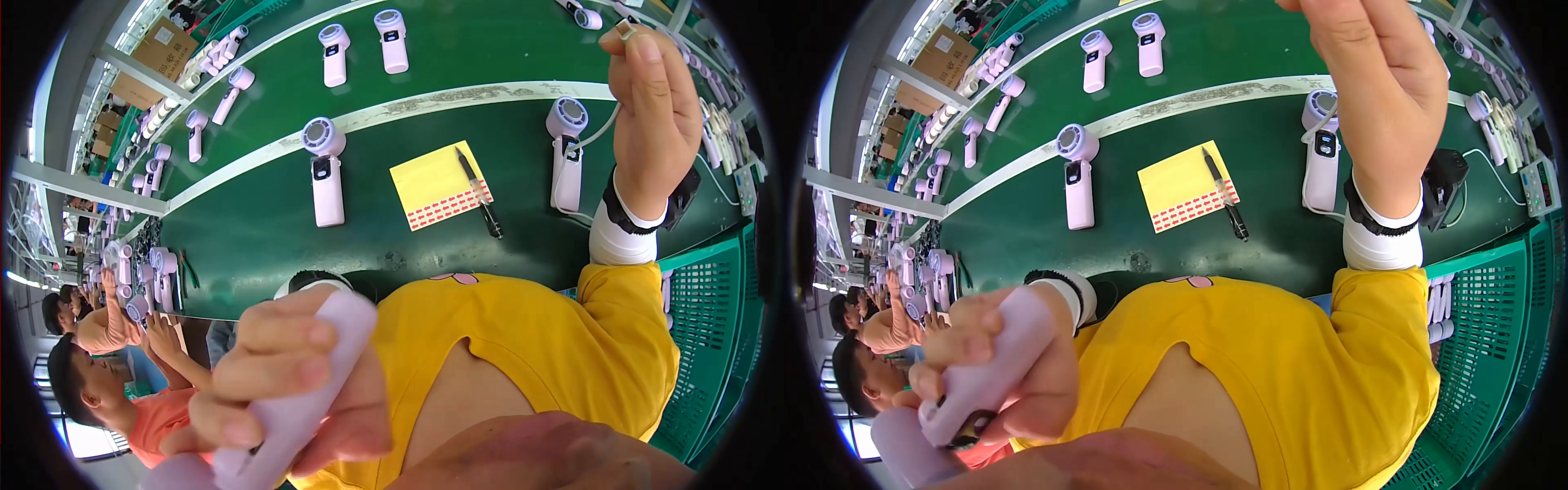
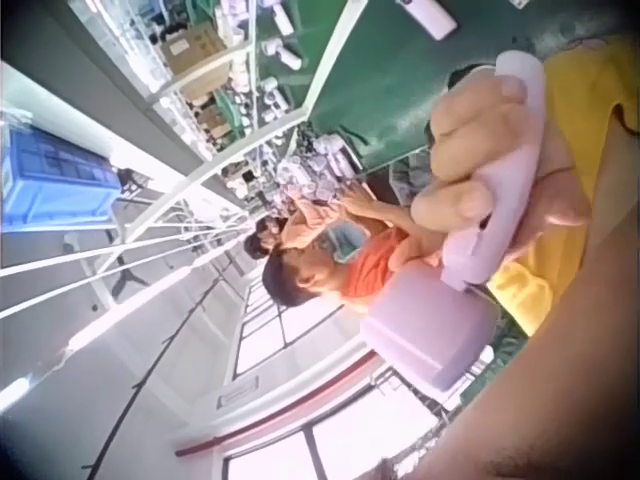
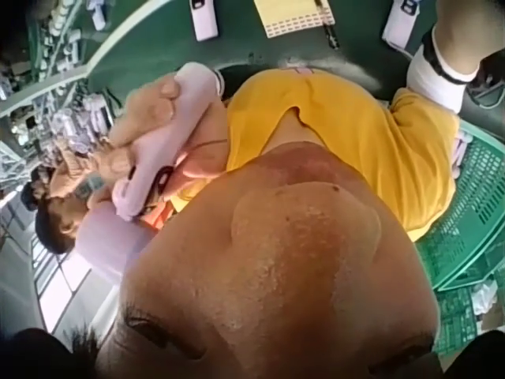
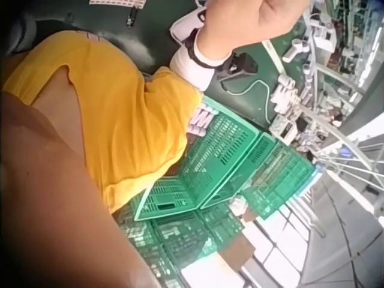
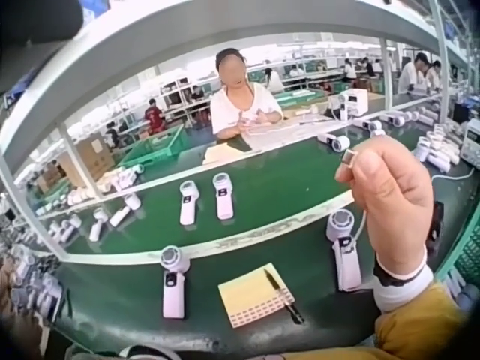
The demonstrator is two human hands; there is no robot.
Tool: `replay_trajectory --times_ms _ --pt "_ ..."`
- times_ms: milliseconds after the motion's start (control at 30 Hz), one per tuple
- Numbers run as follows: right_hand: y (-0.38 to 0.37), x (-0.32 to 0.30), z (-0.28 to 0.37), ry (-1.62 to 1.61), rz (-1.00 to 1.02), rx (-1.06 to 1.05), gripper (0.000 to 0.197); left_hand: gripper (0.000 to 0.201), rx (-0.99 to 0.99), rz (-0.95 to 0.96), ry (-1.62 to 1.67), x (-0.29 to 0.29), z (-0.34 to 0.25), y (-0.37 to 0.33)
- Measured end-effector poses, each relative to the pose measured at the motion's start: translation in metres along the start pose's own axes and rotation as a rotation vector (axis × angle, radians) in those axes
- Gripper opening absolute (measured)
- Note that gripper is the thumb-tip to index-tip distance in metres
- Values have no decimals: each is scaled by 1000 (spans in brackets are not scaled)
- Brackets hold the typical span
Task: The person picks up handheld fans from the conveyor belt, presses their buttons to cycle through digital display readings, and plugs a charging cable into their ports before placing them back.
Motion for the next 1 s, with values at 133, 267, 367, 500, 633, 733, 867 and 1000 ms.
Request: replay_trajectory --times_ms 133,267,367,500,633,733,867,1000 --pt "-12 -32 27 -36 -112 -92 27 22 -654 65 -25 -3 112 -3" --pt "-23 -72 39 -345 -78 -61 33 10 -1501 94 247 -1 264 59" --pt "-19 -81 47 -370 -134 -103 34 19 -1338 405 -53 25 379 120" --pt "-13 -90 62 -308 -81 -187 34 33 -1008 531 -870 47 459 144" --pt "-17 -89 64 -227 -58 -243 36 32 -927 588 -1251 35 518 172" --pt "-22 -96 50 -210 -62 -156 36 31 -1054 875 -1134 45 497 158" --pt "-26 -89 41 -207 -60 -146 35 29 -430 397 -1645 7 437 107" --pt "-23 -70 41 -226 -19 -171 36 25 -733 399 -1757 -46 437 126"
Point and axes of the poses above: each hand's wrist, its own y-axis away from the middle knuckle, its own x-axis out of the palm, z = x × y, the point moved 7 cm from there along -y, towards the middle knuckle, and after that the axes turned 3 degrees about -z, right-handed, at the moved point
